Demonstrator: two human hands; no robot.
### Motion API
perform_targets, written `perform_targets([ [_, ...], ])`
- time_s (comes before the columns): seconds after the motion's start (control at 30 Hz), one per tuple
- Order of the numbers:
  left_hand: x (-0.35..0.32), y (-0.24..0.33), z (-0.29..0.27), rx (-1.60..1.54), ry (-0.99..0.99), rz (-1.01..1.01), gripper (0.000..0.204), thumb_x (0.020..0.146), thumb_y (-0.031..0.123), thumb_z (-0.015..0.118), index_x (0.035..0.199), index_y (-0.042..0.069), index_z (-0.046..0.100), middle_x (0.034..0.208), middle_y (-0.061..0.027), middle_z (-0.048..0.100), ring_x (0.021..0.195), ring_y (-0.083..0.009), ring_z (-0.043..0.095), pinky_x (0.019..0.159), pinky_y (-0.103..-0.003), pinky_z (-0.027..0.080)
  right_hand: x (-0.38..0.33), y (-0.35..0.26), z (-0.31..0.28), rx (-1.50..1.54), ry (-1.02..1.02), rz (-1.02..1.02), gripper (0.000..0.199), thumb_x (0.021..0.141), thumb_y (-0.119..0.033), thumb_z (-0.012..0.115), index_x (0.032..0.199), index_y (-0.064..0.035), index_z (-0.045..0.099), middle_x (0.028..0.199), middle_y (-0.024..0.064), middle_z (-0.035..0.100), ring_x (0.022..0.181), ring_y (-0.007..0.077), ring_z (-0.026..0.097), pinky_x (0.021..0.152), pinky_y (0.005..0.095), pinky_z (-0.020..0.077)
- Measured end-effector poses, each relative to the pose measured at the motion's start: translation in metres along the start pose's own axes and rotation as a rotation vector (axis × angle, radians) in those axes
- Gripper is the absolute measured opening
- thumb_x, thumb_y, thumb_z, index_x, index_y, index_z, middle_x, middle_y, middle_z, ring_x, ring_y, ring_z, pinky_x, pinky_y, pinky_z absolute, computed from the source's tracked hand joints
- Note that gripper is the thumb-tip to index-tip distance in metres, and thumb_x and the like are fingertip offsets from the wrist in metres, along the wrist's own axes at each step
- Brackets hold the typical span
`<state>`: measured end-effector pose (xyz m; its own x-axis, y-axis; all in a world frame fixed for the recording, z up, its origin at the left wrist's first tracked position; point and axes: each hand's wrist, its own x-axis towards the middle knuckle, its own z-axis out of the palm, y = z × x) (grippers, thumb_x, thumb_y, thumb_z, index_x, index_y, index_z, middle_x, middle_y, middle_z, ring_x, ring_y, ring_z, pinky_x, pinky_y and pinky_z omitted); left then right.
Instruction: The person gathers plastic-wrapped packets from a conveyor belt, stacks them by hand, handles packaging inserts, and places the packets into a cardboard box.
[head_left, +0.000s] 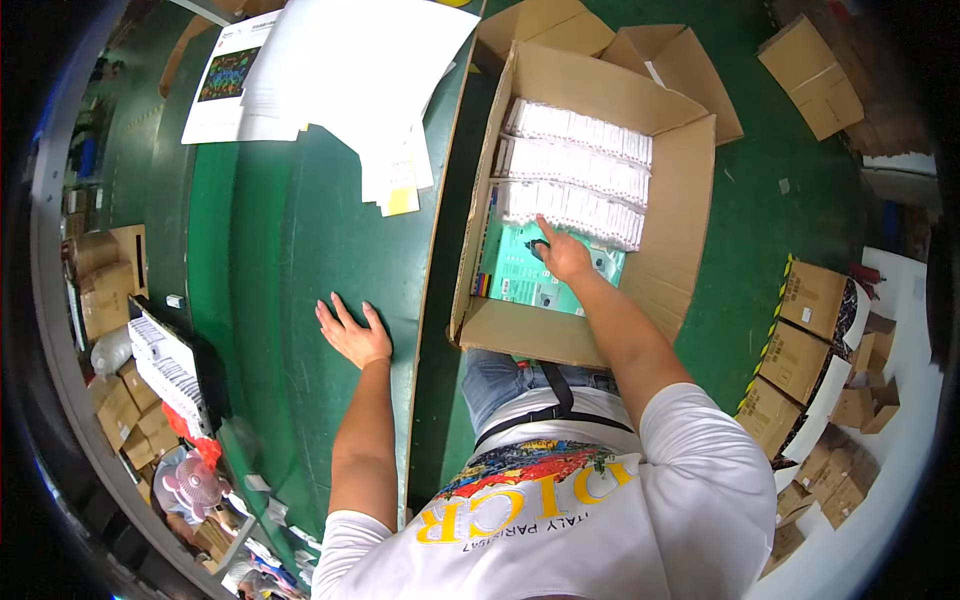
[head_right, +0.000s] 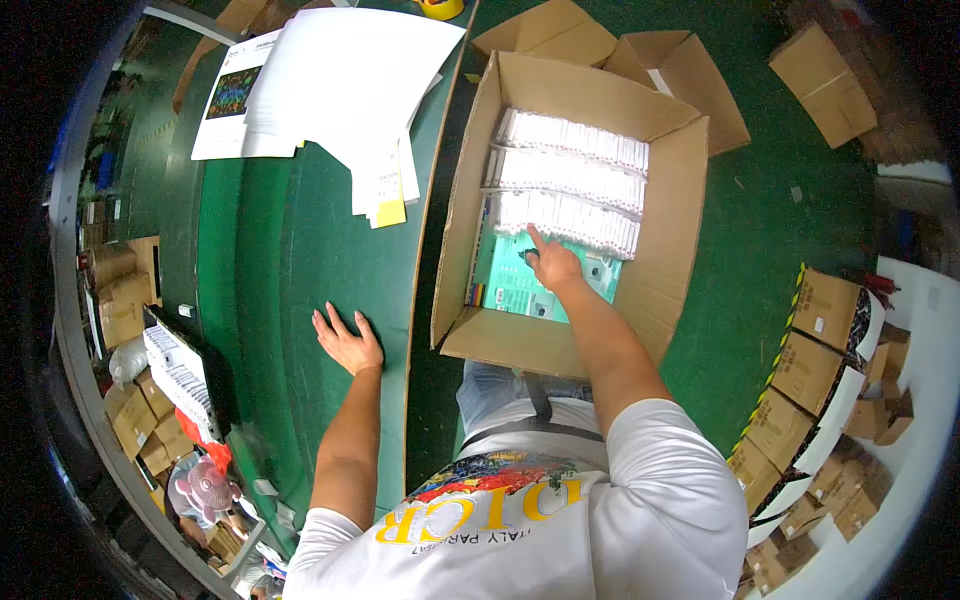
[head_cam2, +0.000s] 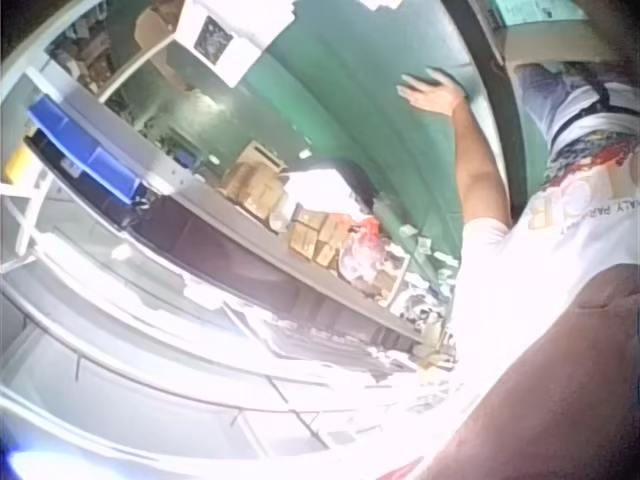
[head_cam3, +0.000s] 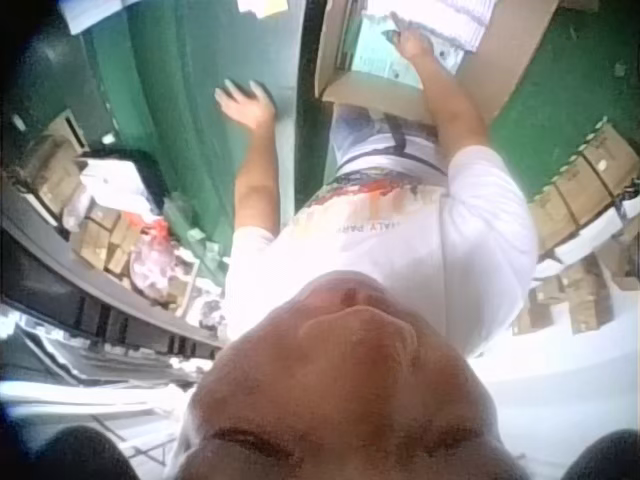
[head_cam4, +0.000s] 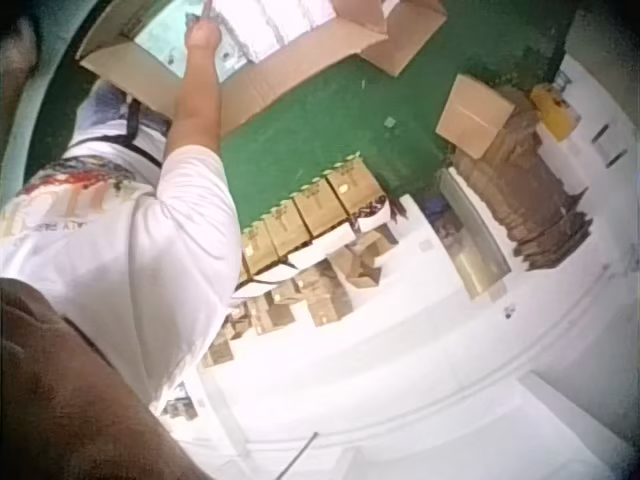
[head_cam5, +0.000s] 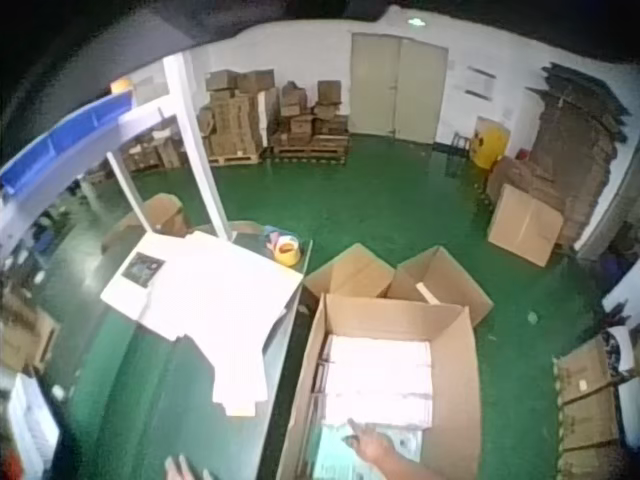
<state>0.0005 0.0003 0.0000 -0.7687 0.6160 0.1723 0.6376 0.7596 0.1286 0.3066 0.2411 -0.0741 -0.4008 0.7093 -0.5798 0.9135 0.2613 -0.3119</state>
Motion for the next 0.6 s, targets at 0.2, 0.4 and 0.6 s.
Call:
perform_targets([
  [0.2,0.002,0.0,-0.001,0.007,0.006,0.009,0.062,0.089,0.037,0.053,0.143,0.01,0.038,0.149,-0.0177,0.029,0.14,-0.0338,0.023,0.113,-0.05,0.019,0.005,-0.006,0.004,-0.002,-0.002,-0.029,0.062,0.094,-0.04,0.048,0.149,-0.0336,0.019,0.101,0.0206,0.059,0.089,0.0378,0.062,0.078,0.0499,0.0508],
  [0.4,0.002,0.0,-0.001,0.018,-0.003,-0.005,0.062,0.089,0.038,0.053,0.142,0.01,0.038,0.149,-0.017,0.029,0.14,-0.0332,0.023,0.113,-0.05,0.019,0.008,-0.006,0.007,-0.016,-0.001,-0.02,0.061,0.094,-0.04,0.047,0.148,-0.0337,0.02,0.103,0.0198,0.059,0.089,0.0383,0.062,0.078,0.0498,0.0511],
  [0.6,0.001,0.0,0.001,0.023,-0.001,-0.007,0.062,0.089,0.038,0.052,0.142,0.01,0.038,0.149,-0.0168,0.029,0.14,-0.0329,0.023,0.114,-0.05,0.019,0.006,-0.01,0.007,-0.004,0.023,-0.052,0.061,0.094,-0.039,0.049,0.148,-0.0328,0.022,0.099,0.0188,0.058,0.088,0.0376,0.061,0.078,0.0485,0.0502],
])
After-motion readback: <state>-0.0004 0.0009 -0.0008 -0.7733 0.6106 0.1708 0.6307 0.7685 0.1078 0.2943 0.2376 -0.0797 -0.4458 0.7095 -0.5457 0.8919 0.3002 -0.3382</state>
